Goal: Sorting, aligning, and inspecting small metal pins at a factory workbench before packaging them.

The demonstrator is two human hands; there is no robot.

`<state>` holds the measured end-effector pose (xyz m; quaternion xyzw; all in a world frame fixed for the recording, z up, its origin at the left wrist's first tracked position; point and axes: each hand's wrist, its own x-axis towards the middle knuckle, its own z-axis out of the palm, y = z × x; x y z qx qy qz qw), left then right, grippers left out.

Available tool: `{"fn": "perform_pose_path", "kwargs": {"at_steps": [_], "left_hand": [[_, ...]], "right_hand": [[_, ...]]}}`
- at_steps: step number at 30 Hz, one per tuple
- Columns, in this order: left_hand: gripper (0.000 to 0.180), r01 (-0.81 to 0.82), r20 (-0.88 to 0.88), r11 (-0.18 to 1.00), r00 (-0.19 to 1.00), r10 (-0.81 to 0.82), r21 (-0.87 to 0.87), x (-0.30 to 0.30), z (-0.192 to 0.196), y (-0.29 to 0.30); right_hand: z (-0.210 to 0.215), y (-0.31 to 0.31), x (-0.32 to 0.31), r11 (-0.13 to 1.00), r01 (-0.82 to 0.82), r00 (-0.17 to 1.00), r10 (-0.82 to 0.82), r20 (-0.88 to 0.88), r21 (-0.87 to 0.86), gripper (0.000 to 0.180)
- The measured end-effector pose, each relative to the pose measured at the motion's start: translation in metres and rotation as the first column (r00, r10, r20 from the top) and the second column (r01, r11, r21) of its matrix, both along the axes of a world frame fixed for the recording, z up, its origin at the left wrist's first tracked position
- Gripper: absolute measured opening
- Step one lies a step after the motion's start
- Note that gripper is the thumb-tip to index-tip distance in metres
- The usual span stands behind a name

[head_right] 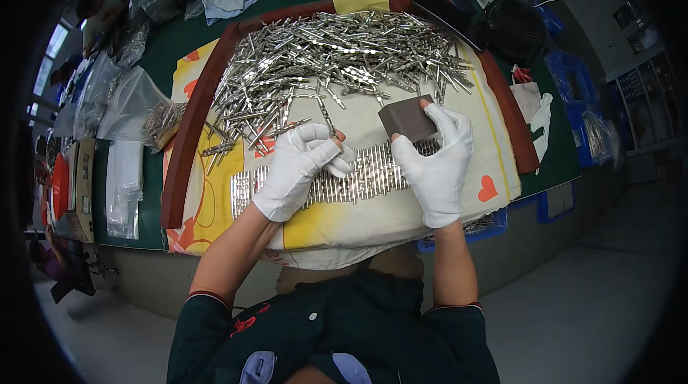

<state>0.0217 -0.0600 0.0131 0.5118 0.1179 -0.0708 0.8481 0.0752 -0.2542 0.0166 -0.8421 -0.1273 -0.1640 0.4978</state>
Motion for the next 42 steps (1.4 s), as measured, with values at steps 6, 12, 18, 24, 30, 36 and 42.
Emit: {"fn": "perform_pose_path", "kwargs": {"at_steps": [6, 12, 18, 24, 30, 36, 42], "left_hand": [[0.015, 0.011, -0.016, 0.999, 1.0, -0.011, 0.045, 0.0, 0.002, -0.002], [0.012, -0.09, 0.114, 0.975, 0.991, 0.068, 0.204, -0.003, -0.003, -0.007], [0.017, 0.004, -0.013, 0.996, 1.0, -0.003, 0.087, -0.005, 0.006, -0.004], [0.016, 0.011, -0.006, 0.993, 1.0, -0.01, 0.117, -0.004, 0.003, -0.005], [0.016, 0.049, 0.014, 0.999, 0.999, -0.049, -0.001, -0.001, -0.004, 0.002], [0.014, 0.065, 0.02, 0.998, 0.998, -0.065, -0.019, -0.001, -0.003, 0.0], [0.018, 0.111, 0.026, 0.994, 0.993, -0.111, 0.012, -0.001, -0.002, 0.001]], "right_hand": [[0.003, 0.003, -0.004, 0.999, 0.017, 1.0, -0.018, -0.022, -0.045, 0.051], [0.026, 0.035, -0.034, 0.931, -0.364, 0.931, 0.365, 0.022, -0.035, 0.056], [0.022, 0.021, -0.019, 0.984, -0.162, 0.985, 0.166, 0.04, -0.073, 0.053], [0.001, 0.006, 0.008, 0.98, 0.053, 0.996, -0.038, 0.083, -0.194, 0.049], [0.004, -0.024, 0.012, 0.995, 0.089, 0.994, -0.086, -0.073, 0.037, 0.047], [-0.006, -0.088, 0.053, 0.942, 0.281, 0.959, -0.267, 0.094, -0.185, 0.058], [-0.011, -0.128, 0.093, 0.646, 0.475, 0.879, -0.311, 0.361, -0.598, 0.07]]}}
